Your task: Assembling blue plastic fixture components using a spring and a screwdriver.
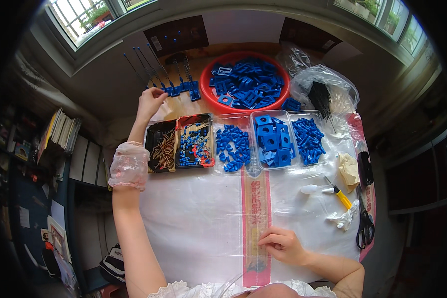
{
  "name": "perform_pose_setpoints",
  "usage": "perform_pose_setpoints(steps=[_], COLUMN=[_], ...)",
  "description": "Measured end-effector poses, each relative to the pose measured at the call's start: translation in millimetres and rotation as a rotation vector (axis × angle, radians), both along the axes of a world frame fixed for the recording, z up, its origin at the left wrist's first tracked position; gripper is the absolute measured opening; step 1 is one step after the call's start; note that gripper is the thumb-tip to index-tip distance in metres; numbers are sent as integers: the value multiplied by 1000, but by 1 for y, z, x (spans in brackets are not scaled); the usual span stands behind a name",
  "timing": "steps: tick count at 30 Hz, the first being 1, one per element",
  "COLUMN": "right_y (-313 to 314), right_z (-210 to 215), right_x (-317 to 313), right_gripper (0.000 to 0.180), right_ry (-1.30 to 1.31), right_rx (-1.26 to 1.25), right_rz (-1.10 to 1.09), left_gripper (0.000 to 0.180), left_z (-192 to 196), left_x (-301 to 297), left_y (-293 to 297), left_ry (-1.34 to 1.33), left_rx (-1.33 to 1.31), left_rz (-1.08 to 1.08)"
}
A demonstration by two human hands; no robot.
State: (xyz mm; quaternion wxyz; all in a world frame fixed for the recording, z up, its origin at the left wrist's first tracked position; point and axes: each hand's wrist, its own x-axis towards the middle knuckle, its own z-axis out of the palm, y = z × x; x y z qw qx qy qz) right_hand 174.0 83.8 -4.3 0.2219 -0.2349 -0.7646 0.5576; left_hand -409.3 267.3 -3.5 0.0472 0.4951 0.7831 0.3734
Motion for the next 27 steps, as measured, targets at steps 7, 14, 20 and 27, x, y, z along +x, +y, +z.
perform_pose_setpoints(steps=[7,14,20,27], right_y=[0,2,2,2], right_z=[1,-1,-2,1], right_x=[1,1,3,1], right_gripper=[26,26,19,18], right_ry=[-14,-1,-31,-32], right_rx=[-7,10,40,36], right_rz=[12,18,34,36], left_gripper=[43,32,30,32], left_z=[-3,-9,14,13], left_x=[81,87,52,-73], left_y=[44,52,8,-40], left_ry=[55,64,175,123], left_rx=[-6,7,13,79], left_rz=[-53,-51,-33,272])
